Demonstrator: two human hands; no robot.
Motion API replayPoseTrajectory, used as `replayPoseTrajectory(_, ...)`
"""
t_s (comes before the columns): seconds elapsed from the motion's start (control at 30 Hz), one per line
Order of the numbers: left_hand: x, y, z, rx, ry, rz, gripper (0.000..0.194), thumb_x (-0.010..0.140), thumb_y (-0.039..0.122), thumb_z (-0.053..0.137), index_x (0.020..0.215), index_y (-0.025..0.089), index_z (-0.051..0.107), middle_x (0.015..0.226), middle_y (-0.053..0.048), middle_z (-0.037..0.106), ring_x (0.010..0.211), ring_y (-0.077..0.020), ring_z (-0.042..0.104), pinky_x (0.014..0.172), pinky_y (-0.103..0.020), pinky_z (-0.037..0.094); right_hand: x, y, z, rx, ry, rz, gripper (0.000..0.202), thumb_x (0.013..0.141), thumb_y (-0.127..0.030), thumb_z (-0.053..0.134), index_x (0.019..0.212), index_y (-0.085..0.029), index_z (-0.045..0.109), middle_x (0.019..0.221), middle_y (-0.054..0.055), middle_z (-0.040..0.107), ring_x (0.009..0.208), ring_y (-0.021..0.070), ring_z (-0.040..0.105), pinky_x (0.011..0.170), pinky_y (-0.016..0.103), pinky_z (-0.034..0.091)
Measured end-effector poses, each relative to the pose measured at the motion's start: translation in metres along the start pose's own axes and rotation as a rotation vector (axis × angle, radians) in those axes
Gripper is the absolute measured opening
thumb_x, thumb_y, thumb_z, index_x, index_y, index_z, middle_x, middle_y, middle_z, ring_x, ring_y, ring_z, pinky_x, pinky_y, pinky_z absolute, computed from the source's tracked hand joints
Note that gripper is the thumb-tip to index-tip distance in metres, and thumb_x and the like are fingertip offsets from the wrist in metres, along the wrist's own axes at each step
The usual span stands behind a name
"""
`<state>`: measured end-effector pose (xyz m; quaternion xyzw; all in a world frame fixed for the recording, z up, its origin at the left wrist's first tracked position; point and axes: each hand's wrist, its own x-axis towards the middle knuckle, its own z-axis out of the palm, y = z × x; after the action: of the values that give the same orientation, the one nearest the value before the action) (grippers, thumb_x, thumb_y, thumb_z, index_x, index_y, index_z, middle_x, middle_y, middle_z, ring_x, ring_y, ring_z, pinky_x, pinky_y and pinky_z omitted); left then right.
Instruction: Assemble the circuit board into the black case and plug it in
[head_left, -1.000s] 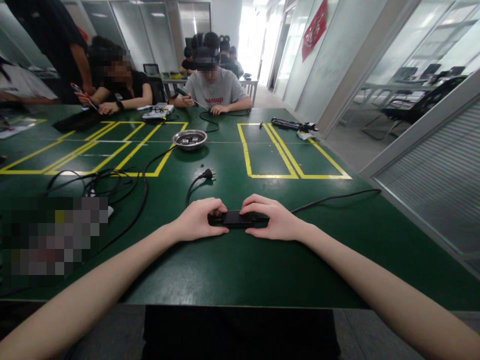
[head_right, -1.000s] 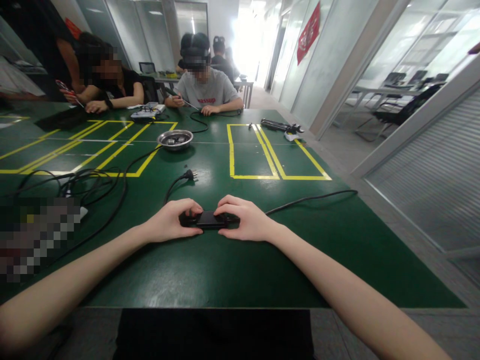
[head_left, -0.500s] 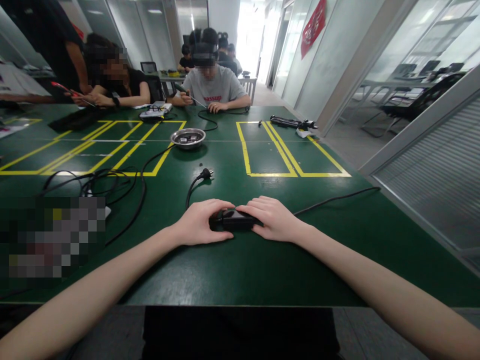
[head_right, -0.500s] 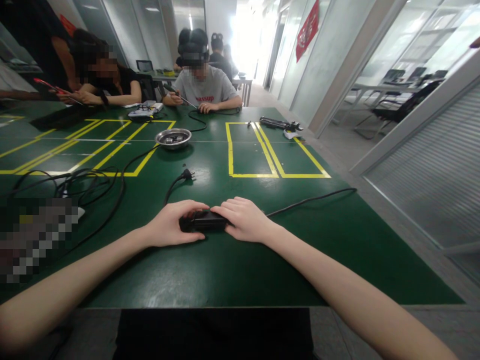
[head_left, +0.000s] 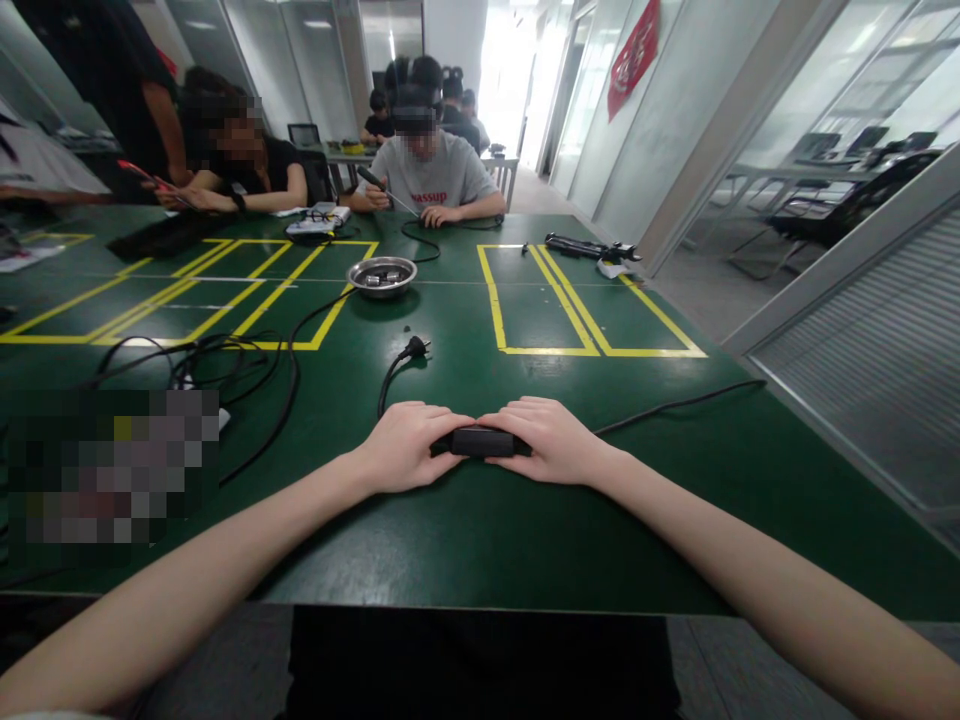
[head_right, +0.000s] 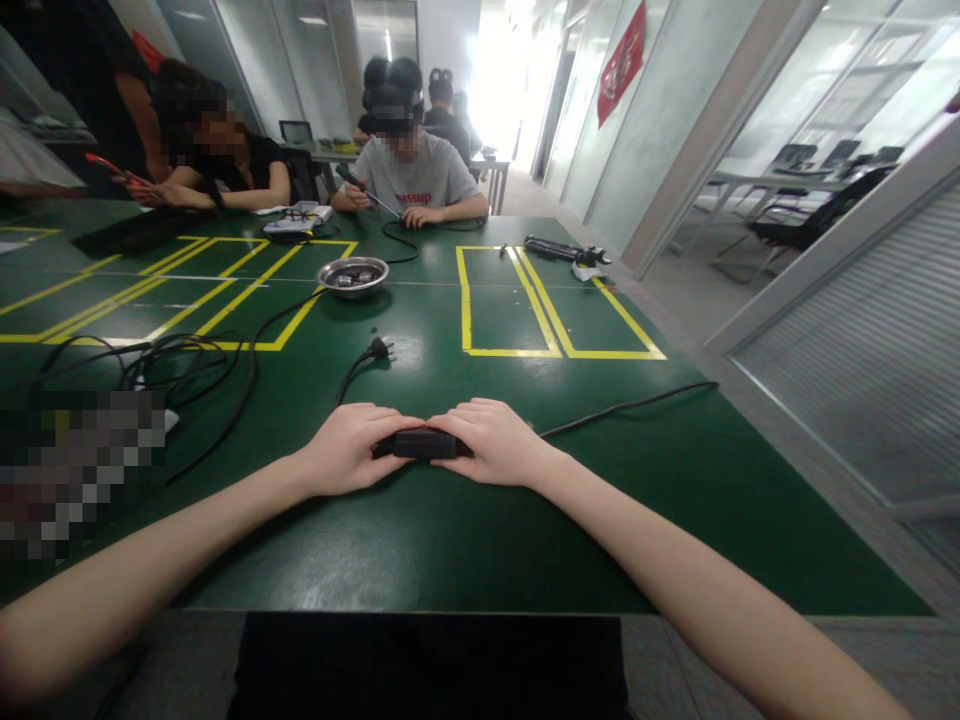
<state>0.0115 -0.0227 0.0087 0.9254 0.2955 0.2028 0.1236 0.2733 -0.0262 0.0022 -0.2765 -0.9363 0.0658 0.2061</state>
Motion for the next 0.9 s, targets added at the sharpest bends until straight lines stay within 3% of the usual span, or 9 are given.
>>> replayPoseTrajectory(0.27,0.0015,0.0014,-0.0015,0.037,-0.017,0.037,0.041,0.096,0.048,0.064,0.124,0.019,0.070,0.096,-0.008,0.080,0.084,-0.0227,0.075,0.080,-0.032,0.052,-0.0008,-0.0038,-0.0020,-0.013,-0.022,-0.005,0.033,0.101,-0.039,0.059,0.121,-0.015,0.068,0.093,0.011,0.077,0.083,0.0236,0.072,0.077,0.034,0.049)
replayPoseTrajectory(0.47,0.0003,0.0018,-0.0017,0.041,-0.022,0.061,0.036,0.100,0.047,0.060,0.118,0.018,0.070,0.097,-0.009,0.080,0.085,-0.0243,0.076,0.077,-0.033,0.050,0.0006,-0.0043,-0.0026,-0.036,-0.012,-0.008,0.038,0.100,-0.047,0.061,0.121,-0.016,0.068,0.090,0.010,0.077,0.082,0.0240,0.071,0.077,0.035,0.048)
replayPoseTrajectory(0.7,0.0012,0.0051,0.0046,0.166,-0.004,0.061,0.042,0.100,0.055,0.058,0.118,0.018,0.069,0.094,-0.009,0.079,0.083,-0.0238,0.075,0.075,-0.032,0.051,-0.0008,-0.0056,-0.0022,-0.101,-0.031,-0.021,0.036,0.103,-0.044,0.055,0.120,-0.015,0.067,0.090,0.010,0.077,0.079,0.0227,0.071,0.074,0.033,0.047)
replayPoseTrajectory(0.9,0.0013,0.0085,0.0068,0.196,-0.010,0.046,0.040,0.105,0.052,0.051,0.114,0.017,0.069,0.094,-0.008,0.079,0.082,-0.0233,0.074,0.073,-0.032,0.051,-0.0007,-0.0042,-0.0046,-0.164,0.023,-0.057,0.037,0.106,-0.047,0.052,0.115,-0.015,0.068,0.086,0.008,0.074,0.076,0.0209,0.068,0.071,0.032,0.045)
